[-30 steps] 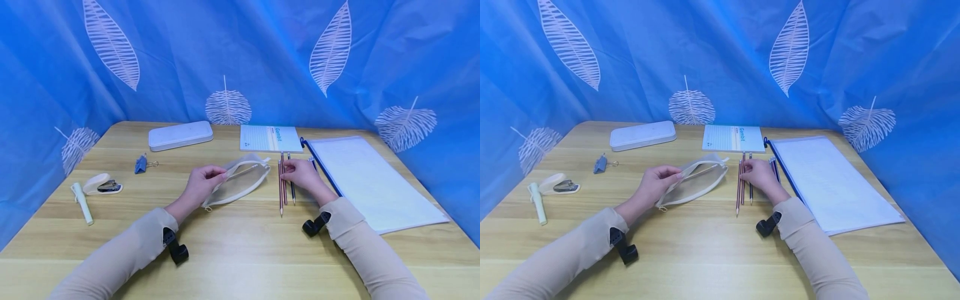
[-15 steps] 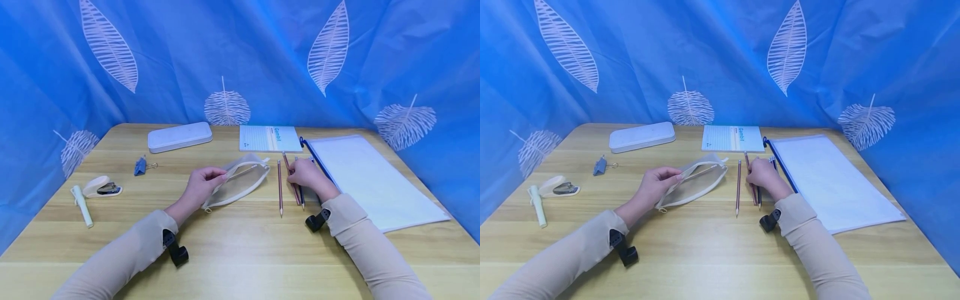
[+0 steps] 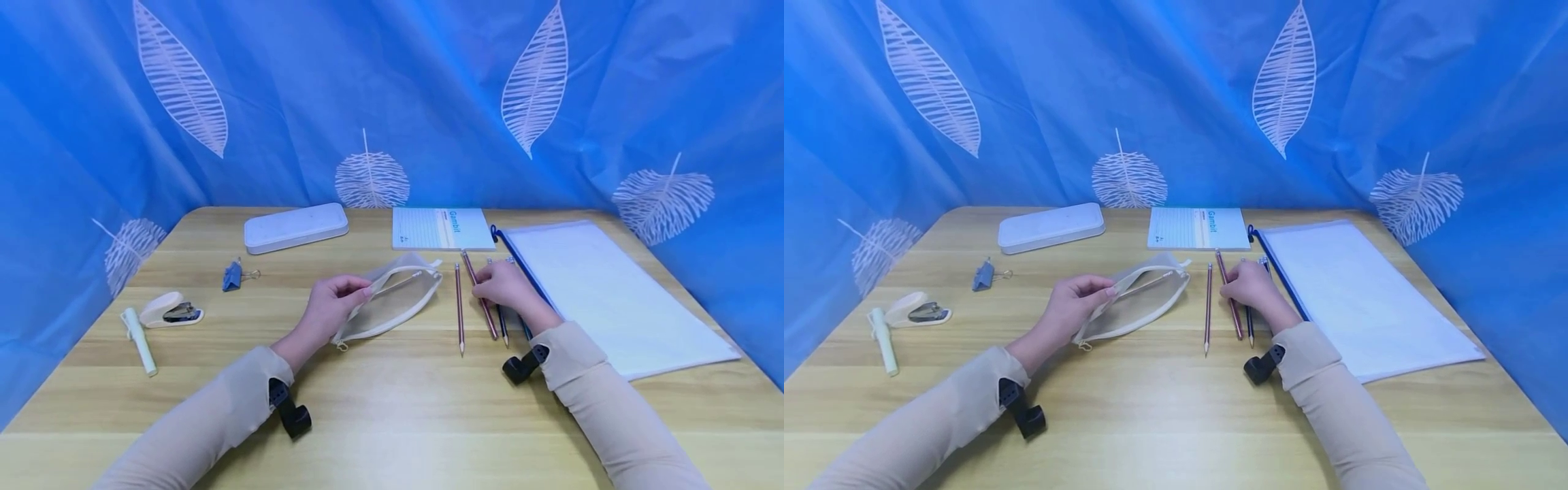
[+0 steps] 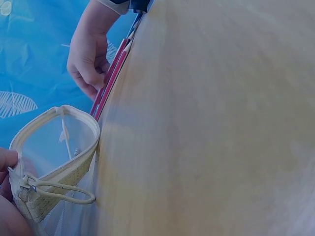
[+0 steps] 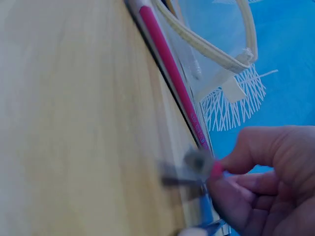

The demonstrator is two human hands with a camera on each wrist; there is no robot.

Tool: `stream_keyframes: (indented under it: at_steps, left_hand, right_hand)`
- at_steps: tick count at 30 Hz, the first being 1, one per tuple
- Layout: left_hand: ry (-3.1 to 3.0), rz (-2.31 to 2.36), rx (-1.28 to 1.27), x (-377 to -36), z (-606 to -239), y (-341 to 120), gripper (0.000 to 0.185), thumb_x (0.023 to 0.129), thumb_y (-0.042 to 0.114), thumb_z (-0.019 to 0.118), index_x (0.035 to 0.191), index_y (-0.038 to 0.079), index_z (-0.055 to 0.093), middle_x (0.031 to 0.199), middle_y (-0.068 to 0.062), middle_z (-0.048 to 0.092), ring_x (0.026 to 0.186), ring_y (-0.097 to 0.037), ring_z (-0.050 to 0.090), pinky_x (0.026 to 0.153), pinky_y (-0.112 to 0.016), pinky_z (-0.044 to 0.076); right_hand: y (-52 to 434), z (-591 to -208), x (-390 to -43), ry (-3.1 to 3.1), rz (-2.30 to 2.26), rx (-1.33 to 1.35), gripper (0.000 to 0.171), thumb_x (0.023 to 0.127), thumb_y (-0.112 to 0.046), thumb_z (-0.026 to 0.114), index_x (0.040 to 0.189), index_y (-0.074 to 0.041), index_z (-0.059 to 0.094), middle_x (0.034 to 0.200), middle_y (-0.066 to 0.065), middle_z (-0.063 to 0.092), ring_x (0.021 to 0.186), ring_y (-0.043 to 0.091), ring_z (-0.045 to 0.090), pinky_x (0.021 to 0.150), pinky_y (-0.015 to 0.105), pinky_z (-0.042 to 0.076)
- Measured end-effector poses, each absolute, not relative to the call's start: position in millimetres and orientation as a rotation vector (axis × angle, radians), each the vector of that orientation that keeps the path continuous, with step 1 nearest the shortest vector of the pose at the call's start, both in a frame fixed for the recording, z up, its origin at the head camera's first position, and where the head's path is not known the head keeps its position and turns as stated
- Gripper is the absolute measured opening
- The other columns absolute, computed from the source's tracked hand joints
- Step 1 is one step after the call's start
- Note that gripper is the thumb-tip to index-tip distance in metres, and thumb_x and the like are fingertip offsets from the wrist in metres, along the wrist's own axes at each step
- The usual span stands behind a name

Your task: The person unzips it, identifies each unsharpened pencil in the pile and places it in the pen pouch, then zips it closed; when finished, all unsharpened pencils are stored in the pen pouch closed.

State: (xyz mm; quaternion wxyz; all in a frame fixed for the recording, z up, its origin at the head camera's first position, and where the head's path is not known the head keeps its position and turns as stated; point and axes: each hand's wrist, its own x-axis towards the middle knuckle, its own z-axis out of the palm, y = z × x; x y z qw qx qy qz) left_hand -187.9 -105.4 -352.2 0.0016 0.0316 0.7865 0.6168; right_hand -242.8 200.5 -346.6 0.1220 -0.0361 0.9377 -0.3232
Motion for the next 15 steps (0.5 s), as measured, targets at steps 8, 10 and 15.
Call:
stream_keyframes:
  at_steps: [8,10,15]
  left_hand:
    - [2.465,1.949,0.067,-187,-352,-105,0.017,0.083,0.011,0.069,0.098,0.004,0.071,0.088,-0.007,0.068,0.073,-0.013,0.057,0.064,-0.024,0.047]
    - [2.469,1.952,0.073,-187,-352,-105,0.017,0.083,0.011,0.069,0.098,0.004,0.071,0.088,-0.007,0.068,0.073,-0.013,0.056,0.064,-0.023,0.047]
    - [2.462,1.97,0.088,-187,-352,-104,0.017,0.083,0.011,0.069,0.098,0.004,0.071,0.088,-0.008,0.068,0.073,-0.014,0.056,0.064,-0.023,0.047]
  right_hand:
    - [199,-352,-233,2.412,-1.6,0.104,0.044,0.084,-0.003,0.055,0.125,0.007,0.045,0.096,0.014,0.055,0.069,0.013,0.058,0.067,0.026,0.054]
    - [195,-351,-229,2.324,-1.739,0.14,0.043,0.083,0.0,0.054,0.123,0.007,0.043,0.089,0.008,0.055,0.065,0.011,0.059,0.066,0.026,0.054]
    - [184,-351,-219,2.057,-2.065,0.172,0.032,0.083,0.006,0.051,0.113,0.004,0.041,0.085,0.005,0.053,0.065,0.011,0.06,0.066,0.024,0.054]
